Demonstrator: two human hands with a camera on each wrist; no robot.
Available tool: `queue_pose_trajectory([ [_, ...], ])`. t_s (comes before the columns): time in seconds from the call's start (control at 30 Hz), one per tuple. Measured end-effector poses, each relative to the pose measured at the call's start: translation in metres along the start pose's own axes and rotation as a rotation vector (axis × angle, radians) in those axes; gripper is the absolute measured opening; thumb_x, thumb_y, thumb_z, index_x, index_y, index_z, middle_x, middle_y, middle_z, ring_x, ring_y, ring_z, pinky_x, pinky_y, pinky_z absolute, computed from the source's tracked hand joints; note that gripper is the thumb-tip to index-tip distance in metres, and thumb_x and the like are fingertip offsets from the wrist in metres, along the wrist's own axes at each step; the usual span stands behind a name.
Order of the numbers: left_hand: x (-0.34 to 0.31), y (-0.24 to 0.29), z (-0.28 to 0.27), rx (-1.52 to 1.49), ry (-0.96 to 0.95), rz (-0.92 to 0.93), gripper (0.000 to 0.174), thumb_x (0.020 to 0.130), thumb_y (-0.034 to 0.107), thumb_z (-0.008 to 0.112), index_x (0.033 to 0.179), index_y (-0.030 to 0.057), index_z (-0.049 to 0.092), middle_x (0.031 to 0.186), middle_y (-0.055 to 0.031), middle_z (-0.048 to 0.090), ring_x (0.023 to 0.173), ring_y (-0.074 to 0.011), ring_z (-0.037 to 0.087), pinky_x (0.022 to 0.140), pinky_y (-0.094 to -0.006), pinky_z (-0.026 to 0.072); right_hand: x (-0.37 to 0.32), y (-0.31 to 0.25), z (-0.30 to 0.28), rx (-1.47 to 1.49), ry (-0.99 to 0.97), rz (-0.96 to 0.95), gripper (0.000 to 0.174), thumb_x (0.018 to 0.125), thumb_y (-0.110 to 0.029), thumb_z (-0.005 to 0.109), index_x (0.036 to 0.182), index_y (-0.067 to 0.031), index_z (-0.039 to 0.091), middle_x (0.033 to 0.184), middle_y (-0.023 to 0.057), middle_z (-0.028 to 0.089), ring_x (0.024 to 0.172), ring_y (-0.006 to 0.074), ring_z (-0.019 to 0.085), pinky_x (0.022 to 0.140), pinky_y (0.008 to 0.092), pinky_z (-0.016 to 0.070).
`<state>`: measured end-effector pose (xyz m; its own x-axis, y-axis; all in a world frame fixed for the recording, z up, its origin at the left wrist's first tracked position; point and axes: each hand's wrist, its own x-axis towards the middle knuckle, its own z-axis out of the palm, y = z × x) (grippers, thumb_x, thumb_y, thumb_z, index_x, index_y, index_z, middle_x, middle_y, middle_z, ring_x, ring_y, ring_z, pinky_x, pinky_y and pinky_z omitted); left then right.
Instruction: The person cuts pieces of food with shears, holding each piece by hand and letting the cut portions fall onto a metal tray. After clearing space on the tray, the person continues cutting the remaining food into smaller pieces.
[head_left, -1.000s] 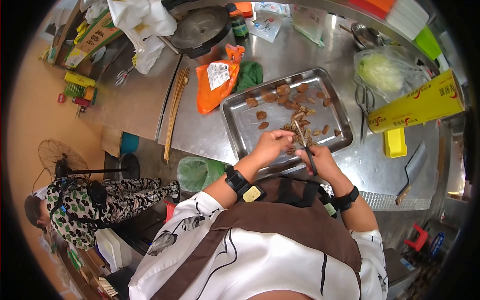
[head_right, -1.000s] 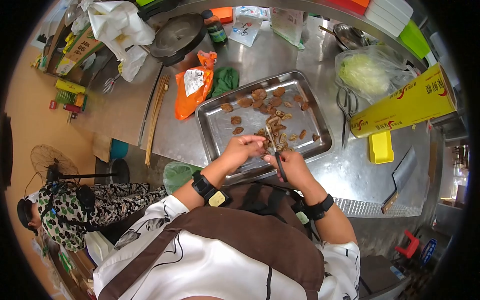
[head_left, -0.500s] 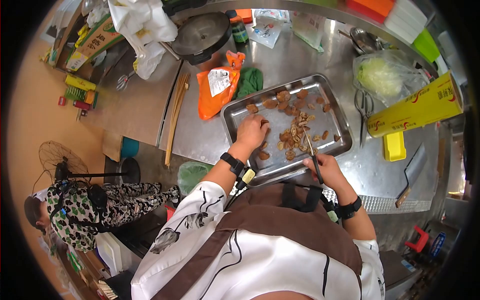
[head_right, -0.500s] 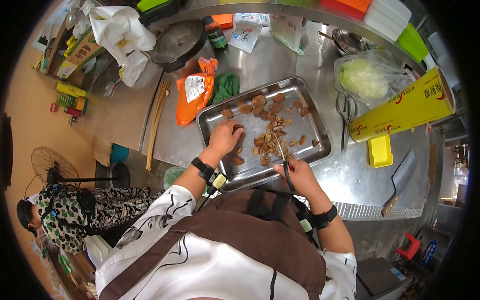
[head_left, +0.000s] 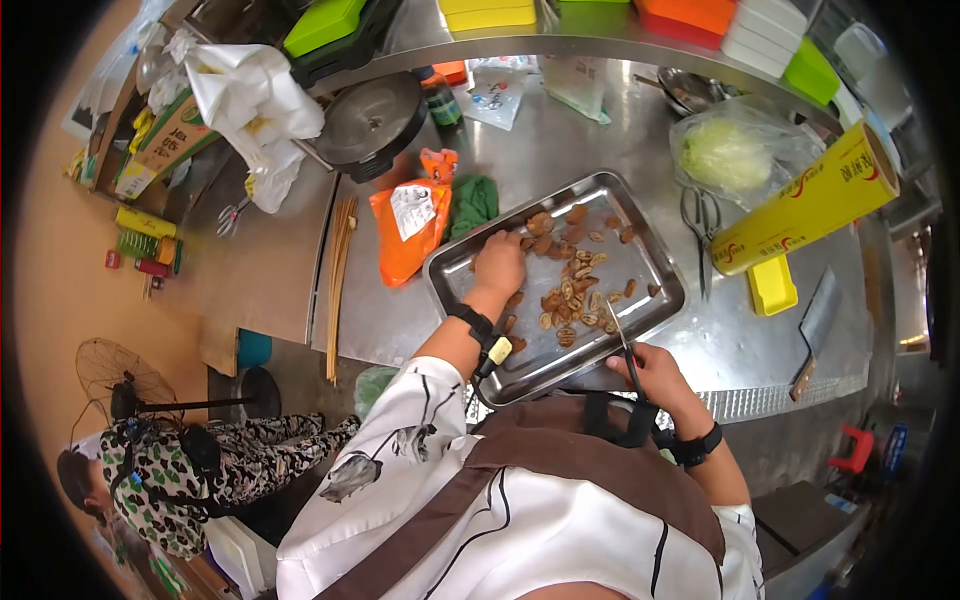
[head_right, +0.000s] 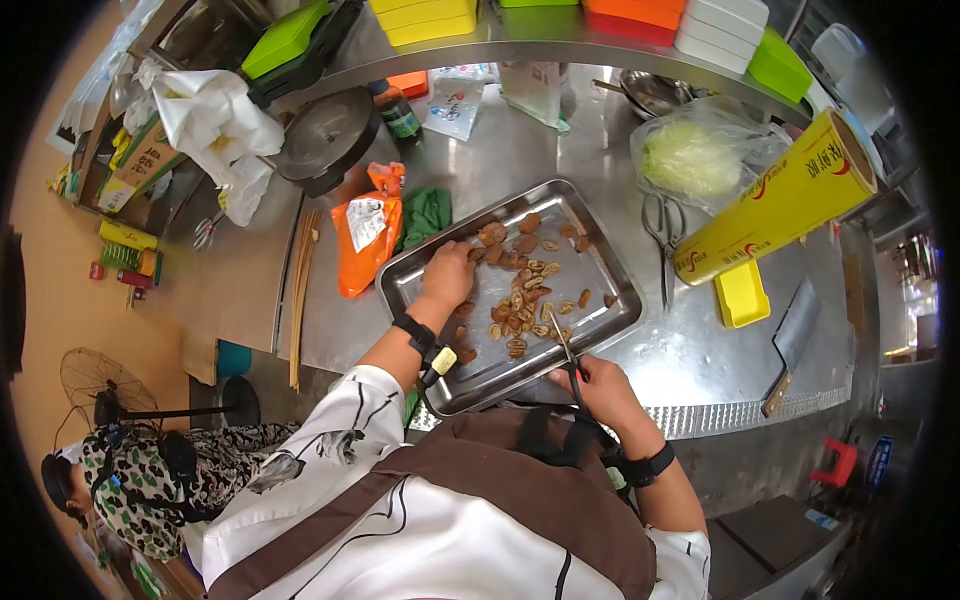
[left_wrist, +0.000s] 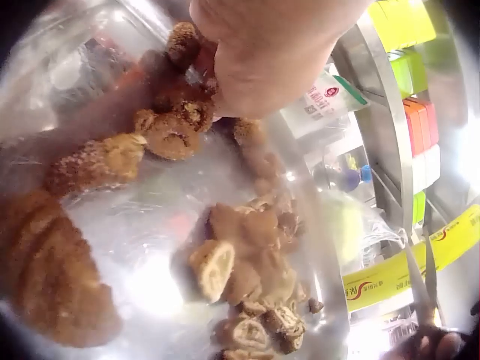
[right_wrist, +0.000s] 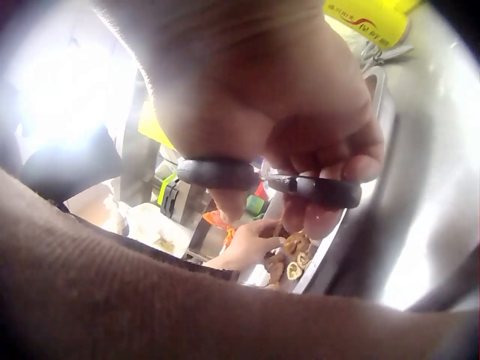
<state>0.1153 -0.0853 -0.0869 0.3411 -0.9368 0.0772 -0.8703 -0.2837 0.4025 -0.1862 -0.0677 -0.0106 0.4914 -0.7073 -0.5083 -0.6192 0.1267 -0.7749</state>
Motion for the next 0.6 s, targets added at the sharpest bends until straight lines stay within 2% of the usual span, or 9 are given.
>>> queue_pose_trajectory([
  [0.03,-0.002,-0.001,0.002,-0.053,0.101,0.046,0.018,0.079,0.007,0.055,0.095,0.0018,0.061,0.089,-0.0107,0.061,0.080,-0.0249,0.061,0.067,-0.0362,0.0497,-0.001,0.001,-0.002,-0.050,0.005,0.032,0.040,0.078,-0.037,0.069,0.068,-0.0002,0.056,0.054,0.0057,0.048,0.052,0.0135,0.045,0.049,0.0294,0.0370],
  [0.07,-0.003,-0.002,0.004,-0.056,0.096,0.053,0.018,0.079,0.007,0.055,0.095,0.0018,0.061,0.089,-0.0107,0.061,0.080,-0.0249,0.061,0.067,-0.0362,0.0497,-0.001,0.002,-0.004,-0.047,0.011,0.037,0.040,0.078,-0.037,0.069,0.068,-0.0002,0.056,0.054,0.0057,0.048,0.052,0.0135,0.045,0.049,0.0294,0.0370],
  [0.13,-0.009,0.002,-0.003,-0.917,-0.237,-0.292,0.019,0.086,0.009,0.056,0.100,-0.0024,0.059,0.095,-0.0103,0.062,0.080,-0.0186,0.062,0.070,-0.0296,0.0507,0.000,0.004,-0.002,0.116,0.069,-0.016,0.035,0.078,-0.032,0.069,0.070,-0.0008,0.057,0.055,0.0025,0.049,0.053,0.0101,0.044,0.049,0.0268,0.0366],
  [0.17,-0.017,0.006,-0.004,-1.162,-0.234,-0.335,0.018,0.089,0.011,0.054,0.099,-0.0032,0.058,0.093,-0.0083,0.063,0.078,-0.0127,0.061,0.069,-0.0249,0.0505,0.000,0.000,-0.002,0.210,0.099,-0.040,0.029,0.078,-0.027,0.070,0.073,-0.0013,0.057,0.058,-0.0008,0.049,0.055,0.0070,0.043,0.050,0.0242,0.0364],
  [0.2,-0.026,0.018,-0.015,-1.156,-0.241,-0.340,0.018,0.089,0.011,0.054,0.099,-0.0032,0.058,0.093,-0.0083,0.063,0.078,-0.0127,0.061,0.069,-0.0249,0.0505,0.002,-0.006,-0.002,0.258,0.143,-0.133,0.026,0.078,-0.025,0.069,0.077,-0.0009,0.058,0.061,-0.0018,0.051,0.058,0.0062,0.044,0.052,0.0230,0.0368],
  [0.33,-0.055,0.059,-0.047,-1.405,-0.287,-0.367,0.017,0.088,0.012,0.058,0.098,-0.0022,0.058,0.092,-0.0093,0.063,0.077,-0.0138,0.062,0.070,-0.0267,0.0511,0.017,-0.037,-0.003,0.318,0.180,-0.176,0.025,0.076,-0.020,0.071,0.085,-0.0005,0.060,0.067,-0.0012,0.054,0.063,0.0063,0.047,0.058,0.0218,0.0403],
  [0.4,-0.066,0.073,-0.053,-1.382,-0.295,-0.275,0.017,0.087,0.011,0.059,0.097,-0.0019,0.058,0.088,-0.0088,0.064,0.078,-0.0136,0.062,0.071,-0.0265,0.0509,0.026,-0.053,0.000,0.339,0.188,-0.244,0.025,0.075,-0.019,0.072,0.087,-0.0005,0.060,0.069,-0.0010,0.055,0.065,0.0064,0.049,0.060,0.0217,0.0416],
  [0.5,-0.079,0.085,-0.059,-1.393,-0.254,-0.235,0.015,0.084,0.009,0.063,0.094,-0.0010,0.059,0.084,-0.0072,0.064,0.074,-0.0115,0.060,0.068,-0.0249,0.0494,0.040,-0.066,0.007,0.424,0.118,-0.420,0.028,0.075,-0.015,0.072,0.094,-0.0004,0.057,0.078,0.0007,0.058,0.072,0.0070,0.052,0.064,0.0227,0.0443],
  [0.6,-0.086,0.086,-0.068,-1.369,-0.214,-0.210,0.015,0.081,0.006,0.066,0.092,-0.0002,0.059,0.082,-0.0060,0.063,0.070,-0.0100,0.058,0.066,-0.0244,0.0477,0.039,-0.076,0.015,0.547,-0.018,-0.422,0.029,0.077,-0.016,0.071,0.096,-0.0003,0.056,0.078,0.0017,0.058,0.071,0.0070,0.053,0.064,0.0221,0.0446],
])
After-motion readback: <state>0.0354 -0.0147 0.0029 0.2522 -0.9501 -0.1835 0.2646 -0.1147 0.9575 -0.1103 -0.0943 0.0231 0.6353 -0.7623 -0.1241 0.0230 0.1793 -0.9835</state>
